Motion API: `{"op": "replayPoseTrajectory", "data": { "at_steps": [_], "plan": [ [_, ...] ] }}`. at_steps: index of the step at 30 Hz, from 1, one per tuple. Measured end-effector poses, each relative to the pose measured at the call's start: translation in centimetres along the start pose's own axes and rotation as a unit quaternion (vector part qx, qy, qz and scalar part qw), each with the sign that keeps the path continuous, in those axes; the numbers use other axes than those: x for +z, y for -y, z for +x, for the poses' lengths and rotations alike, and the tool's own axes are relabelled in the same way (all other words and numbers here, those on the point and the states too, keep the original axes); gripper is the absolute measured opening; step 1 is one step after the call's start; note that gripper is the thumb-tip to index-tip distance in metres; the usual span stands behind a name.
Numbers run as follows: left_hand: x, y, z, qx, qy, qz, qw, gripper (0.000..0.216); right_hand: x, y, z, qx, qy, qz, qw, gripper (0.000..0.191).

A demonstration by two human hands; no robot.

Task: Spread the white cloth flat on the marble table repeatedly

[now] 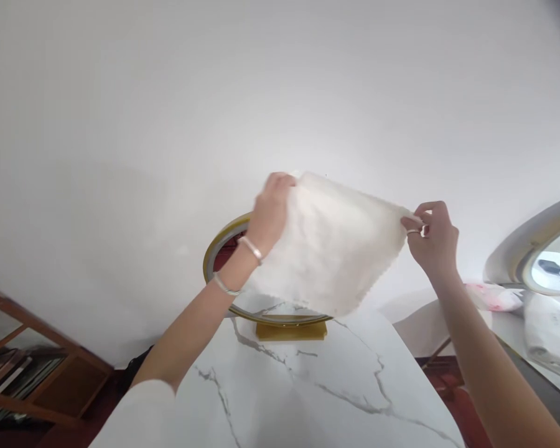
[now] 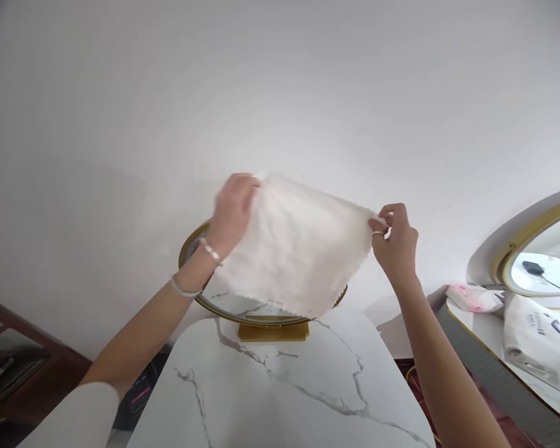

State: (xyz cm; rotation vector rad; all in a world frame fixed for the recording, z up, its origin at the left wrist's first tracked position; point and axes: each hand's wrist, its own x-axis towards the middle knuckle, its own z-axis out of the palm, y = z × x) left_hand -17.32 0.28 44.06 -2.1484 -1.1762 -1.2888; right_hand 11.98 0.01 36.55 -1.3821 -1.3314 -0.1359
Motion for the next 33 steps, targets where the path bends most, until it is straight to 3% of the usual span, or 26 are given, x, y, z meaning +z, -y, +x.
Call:
{"op": "replayPoseTrajectory", "data": {
  "at_steps": [4, 7, 9, 12, 16, 18, 22, 27, 33],
  "plan": [
    [5.6, -2.3, 0.4, 0.099, 0.155, 0.136, 0.973, 0.04, 4.0, -4.0, -0.4, 0.117, 0.045, 0.053, 0.991, 0.008],
    [8.5, -4.1, -0.3, 0.14, 0.2, 0.179, 0.953, 0.041, 6.4, -7.3, -3.1, 0.2, 0.079, 0.145, 0.966, 0.013],
    [10.1, -5.4, -0.5, 0.162, 0.222, 0.185, 0.944, 0.038, 7.4, -8.6, -5.1, 0.23, 0.04, 0.192, 0.953, 0.027],
    [12.1, -7.2, -1.0, 0.197, 0.244, 0.183, 0.932, 0.032, 8.0, -8.9, -7.9, 0.21, -0.004, 0.198, 0.957, 0.047],
    [13.6, -7.9, -1.8, 0.23, 0.24, 0.168, 0.928, 0.033, 8.3, -7.8, -10.3, 0.155, 0.104, 0.123, 0.975, 0.055],
    [13.5, -7.5, -2.0, 0.238, 0.218, 0.165, 0.932, 0.035, 8.5, -7.0, -10.6, 0.15, 0.13, 0.104, 0.975, 0.056],
    [12.0, -5.8, -1.7, 0.226, 0.169, 0.165, 0.945, 0.037, 9.2, -5.2, -9.4, 0.093, 0.073, 0.087, 0.989, 0.053],
    [8.1, -2.3, -1.6, 0.133, 0.052, 0.136, 0.98, 0.032, 9.8, -0.7, -5.8, -0.1, -0.027, 0.052, 0.993, 0.044],
    [3.2, 4.6, -4.7, 0.003, -0.1, 0.104, 0.99, 0.035, 12.4, 7.8, -3.4, -0.314, -0.063, -0.003, 0.947, 0.03]
  ]
}}
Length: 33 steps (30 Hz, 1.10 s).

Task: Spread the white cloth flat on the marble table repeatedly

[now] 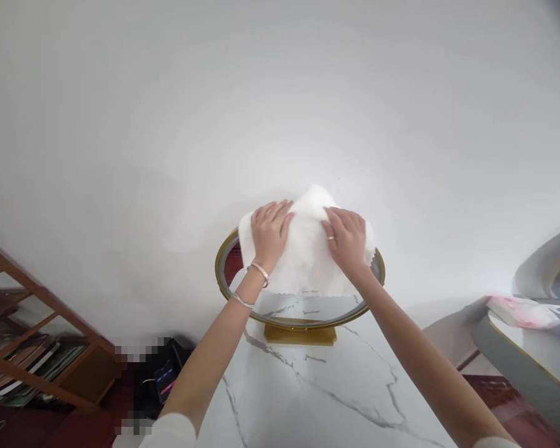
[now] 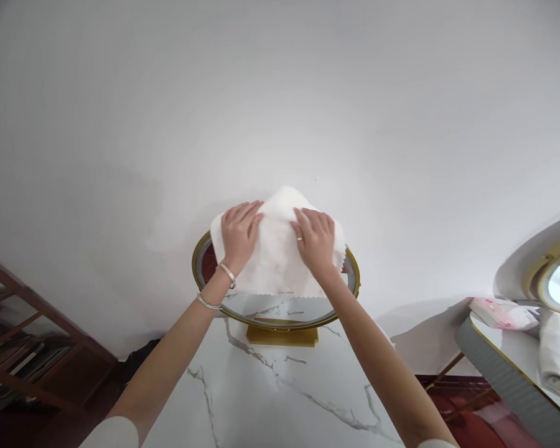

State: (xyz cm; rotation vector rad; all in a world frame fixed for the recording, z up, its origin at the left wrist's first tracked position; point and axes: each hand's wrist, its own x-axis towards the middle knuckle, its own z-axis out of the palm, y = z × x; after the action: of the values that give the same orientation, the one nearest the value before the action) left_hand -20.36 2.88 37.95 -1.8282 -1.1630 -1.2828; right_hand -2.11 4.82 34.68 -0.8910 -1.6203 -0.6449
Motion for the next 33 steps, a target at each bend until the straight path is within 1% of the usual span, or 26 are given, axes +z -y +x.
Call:
{"op": "replayPoseTrajectory", "data": {
  "at_steps": [2, 4, 5, 7, 9, 11, 13, 15, 17, 18, 20, 22, 24, 26, 28, 31, 33],
  "plan": [
    [-0.7, 1.9, -1.1, -0.029, -0.031, 0.0, 0.999, 0.037, 1.1, 1.6, 1.0, -0.047, 0.006, -0.016, 0.999, 0.03],
    [-0.8, 2.5, -1.8, -0.035, -0.041, 0.007, 0.998, 0.038, 1.8, 2.3, 1.2, -0.065, 0.004, -0.03, 0.997, 0.031],
    [-0.7, 2.4, -1.9, -0.03, -0.037, 0.012, 0.999, 0.039, 2.0, 2.2, 1.0, -0.064, 0.0, -0.036, 0.997, 0.033],
    [0.0, 1.1, -1.6, -0.005, -0.014, 0.018, 1.0, 0.04, 1.9, 1.4, 0.1, -0.04, -0.013, -0.043, 0.998, 0.035],
    [1.3, -1.1, -0.8, 0.037, 0.018, 0.015, 0.999, 0.039, 1.4, 0.0, -1.6, 0.009, -0.039, -0.048, 0.998, 0.036],
    [2.9, -3.8, 0.0, 0.091, 0.052, 0.007, 0.994, 0.036, 0.8, -1.6, -4.1, 0.078, -0.076, -0.049, 0.993, 0.037],
    [4.7, -6.5, 0.4, 0.164, 0.088, -0.005, 0.982, 0.032, 0.4, -2.9, -7.1, 0.158, -0.105, -0.042, 0.981, 0.038],
    [6.4, -8.9, 0.2, 0.243, 0.12, -0.018, 0.962, 0.028, 0.2, -3.8, -10.4, 0.235, -0.122, -0.029, 0.964, 0.039],
    [7.6, -10.6, -0.5, 0.307, 0.14, -0.03, 0.941, 0.027, 0.2, -4.2, -13.1, 0.298, -0.138, -0.019, 0.944, 0.04],
    [8.0, -11.2, -0.8, 0.328, 0.146, -0.035, 0.932, 0.027, 0.2, -4.4, -14.1, 0.32, -0.147, -0.016, 0.936, 0.04],
    [8.4, -11.7, -1.4, 0.348, 0.156, -0.046, 0.923, 0.03, 0.1, -4.6, -15.0, 0.339, -0.164, -0.012, 0.926, 0.038],
    [8.2, -11.3, -1.5, 0.339, 0.162, -0.058, 0.925, 0.033, -0.1, -4.9, -14.6, 0.322, -0.169, -0.009, 0.931, 0.032],
    [7.7, -10.4, -1.4, 0.31, 0.155, -0.065, 0.936, 0.035, -0.4, -4.9, -13.1, 0.288, -0.163, -0.003, 0.944, 0.029],
    [6.8, -9.0, -1.1, 0.272, 0.124, -0.065, 0.952, 0.033, -0.4, -4.5, -11.0, 0.252, -0.155, 0.004, 0.955, 0.028],
    [5.6, -7.3, -0.8, 0.227, 0.078, -0.057, 0.969, 0.029, -0.1, -3.6, -8.6, 0.205, -0.149, 0.007, 0.967, 0.029],
    [3.4, -4.2, -0.5, 0.14, 0.024, -0.052, 0.988, 0.024, 0.8, -1.5, -5.1, 0.112, -0.136, -0.006, 0.984, 0.03],
    [1.8, -1.9, -0.8, 0.08, -0.002, -0.055, 0.995, 0.023, 1.7, 0.4, -2.9, 0.052, -0.109, -0.018, 0.992, 0.031]
  ]
}}
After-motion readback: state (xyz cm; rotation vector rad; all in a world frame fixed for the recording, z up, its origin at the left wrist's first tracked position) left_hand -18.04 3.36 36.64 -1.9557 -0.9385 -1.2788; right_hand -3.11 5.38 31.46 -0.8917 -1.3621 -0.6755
